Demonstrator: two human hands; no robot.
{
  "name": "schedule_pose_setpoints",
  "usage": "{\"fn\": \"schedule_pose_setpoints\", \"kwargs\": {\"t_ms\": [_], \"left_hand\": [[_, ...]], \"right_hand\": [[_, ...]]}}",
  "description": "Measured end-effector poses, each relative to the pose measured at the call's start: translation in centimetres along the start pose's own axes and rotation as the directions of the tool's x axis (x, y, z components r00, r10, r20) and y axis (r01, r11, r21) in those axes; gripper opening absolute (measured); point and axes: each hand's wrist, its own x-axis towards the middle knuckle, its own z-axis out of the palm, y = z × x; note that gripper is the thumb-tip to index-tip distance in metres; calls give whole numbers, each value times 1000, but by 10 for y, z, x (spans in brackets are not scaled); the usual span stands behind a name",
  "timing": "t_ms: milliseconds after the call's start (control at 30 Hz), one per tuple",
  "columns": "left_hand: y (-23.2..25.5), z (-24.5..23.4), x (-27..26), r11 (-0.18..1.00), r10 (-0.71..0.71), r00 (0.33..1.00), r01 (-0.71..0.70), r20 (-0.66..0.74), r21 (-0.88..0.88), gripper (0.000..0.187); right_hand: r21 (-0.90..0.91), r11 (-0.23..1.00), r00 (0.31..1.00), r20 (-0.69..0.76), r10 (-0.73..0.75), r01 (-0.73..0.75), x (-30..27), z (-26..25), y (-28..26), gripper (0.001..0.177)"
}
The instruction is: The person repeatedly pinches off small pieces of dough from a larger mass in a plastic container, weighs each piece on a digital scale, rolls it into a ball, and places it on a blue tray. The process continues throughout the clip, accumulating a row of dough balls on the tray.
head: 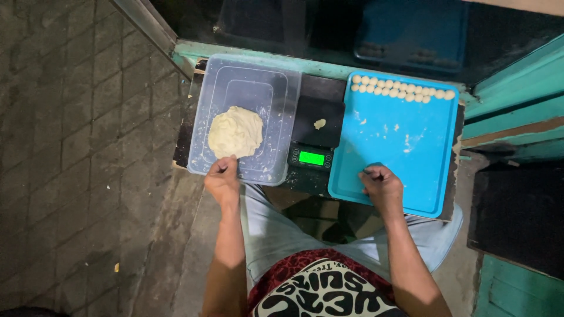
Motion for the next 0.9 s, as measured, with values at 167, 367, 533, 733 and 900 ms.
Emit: {"fn": "schedule_pose_setpoints", "kwargs": {"t_ms": [167, 367, 533, 733, 900], "left_hand": [[25, -22, -22, 927, 19, 998, 3, 54, -376, 21], [33, -46, -47, 878, 18, 993, 40, 115, -477, 22], [45, -20, -80, 899, 181, 968, -91, 174, -428, 29], [69, 44, -104, 881, 433, 843, -321, 320, -348, 14], [111, 83, -111, 726, 686, 630, -552, 364, -411, 7]], "right_hand": [[-35, 999, 1000, 14, 17, -17, -2, 0, -7, 18], [-25, 999, 1000, 19, -19, 20, -12, 0, -23, 16], [-35, 998, 999, 9, -46, 46, -10, 2, -19, 16], [-32, 999, 1000, 0, 15, -15, 12, 2, 24, 23], [-28, 999, 999, -7, 44, -44, 7, 1, 15, 24]]}}
